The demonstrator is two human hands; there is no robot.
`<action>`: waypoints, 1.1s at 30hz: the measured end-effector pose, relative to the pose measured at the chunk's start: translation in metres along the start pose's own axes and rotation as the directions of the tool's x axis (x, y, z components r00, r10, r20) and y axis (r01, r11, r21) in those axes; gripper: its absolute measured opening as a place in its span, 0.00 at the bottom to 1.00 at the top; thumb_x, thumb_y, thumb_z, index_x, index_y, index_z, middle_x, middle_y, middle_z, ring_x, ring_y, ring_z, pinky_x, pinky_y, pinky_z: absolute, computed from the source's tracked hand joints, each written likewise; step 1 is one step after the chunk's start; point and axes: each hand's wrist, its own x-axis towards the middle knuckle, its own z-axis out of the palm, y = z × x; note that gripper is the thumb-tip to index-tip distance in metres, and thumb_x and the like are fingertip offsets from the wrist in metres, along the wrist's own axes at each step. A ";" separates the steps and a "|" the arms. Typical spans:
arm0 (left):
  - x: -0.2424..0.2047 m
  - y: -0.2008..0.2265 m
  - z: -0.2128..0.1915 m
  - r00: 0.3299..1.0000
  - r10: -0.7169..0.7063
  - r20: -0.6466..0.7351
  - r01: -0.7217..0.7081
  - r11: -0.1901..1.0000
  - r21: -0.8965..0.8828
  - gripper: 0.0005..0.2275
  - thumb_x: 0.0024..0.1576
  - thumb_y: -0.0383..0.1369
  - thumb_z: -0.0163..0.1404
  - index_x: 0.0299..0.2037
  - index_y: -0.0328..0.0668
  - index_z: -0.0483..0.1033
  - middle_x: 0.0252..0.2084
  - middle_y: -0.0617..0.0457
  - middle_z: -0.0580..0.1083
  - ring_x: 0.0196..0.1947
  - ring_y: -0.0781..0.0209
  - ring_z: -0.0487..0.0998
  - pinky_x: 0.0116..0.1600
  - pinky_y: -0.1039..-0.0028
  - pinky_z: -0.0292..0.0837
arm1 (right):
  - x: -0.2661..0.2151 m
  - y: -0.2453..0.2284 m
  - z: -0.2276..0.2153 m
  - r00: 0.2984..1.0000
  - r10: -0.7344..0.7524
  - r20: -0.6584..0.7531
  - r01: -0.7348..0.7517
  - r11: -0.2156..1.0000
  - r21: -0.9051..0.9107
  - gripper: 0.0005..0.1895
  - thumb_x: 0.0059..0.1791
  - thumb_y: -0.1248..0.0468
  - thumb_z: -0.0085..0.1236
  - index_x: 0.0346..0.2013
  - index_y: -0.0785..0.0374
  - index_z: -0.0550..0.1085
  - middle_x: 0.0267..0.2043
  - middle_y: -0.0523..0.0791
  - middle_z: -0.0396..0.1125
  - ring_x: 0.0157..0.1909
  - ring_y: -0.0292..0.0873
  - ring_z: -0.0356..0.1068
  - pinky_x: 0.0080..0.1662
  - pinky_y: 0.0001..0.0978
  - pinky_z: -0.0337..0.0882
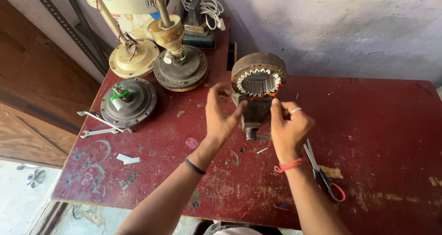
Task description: The person works on a motor stator clamped in a vise, inserting small white insulating pieces into the coil slots and adjusting copper windings. They use scissors to trim a white strip and place it into the stator, repeating the insertion process across several slots.
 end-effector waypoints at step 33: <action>0.137 -0.051 0.028 0.448 -0.121 0.886 0.852 0.360 -0.381 0.27 0.64 0.48 0.37 0.61 0.31 0.71 0.54 0.42 0.78 0.56 0.52 0.77 0.66 0.61 0.67 | -0.057 -0.006 0.016 0.860 0.391 0.328 -0.478 0.841 0.252 0.08 0.52 0.64 0.57 0.38 0.68 0.79 0.23 0.44 0.73 0.20 0.34 0.70 0.22 0.23 0.71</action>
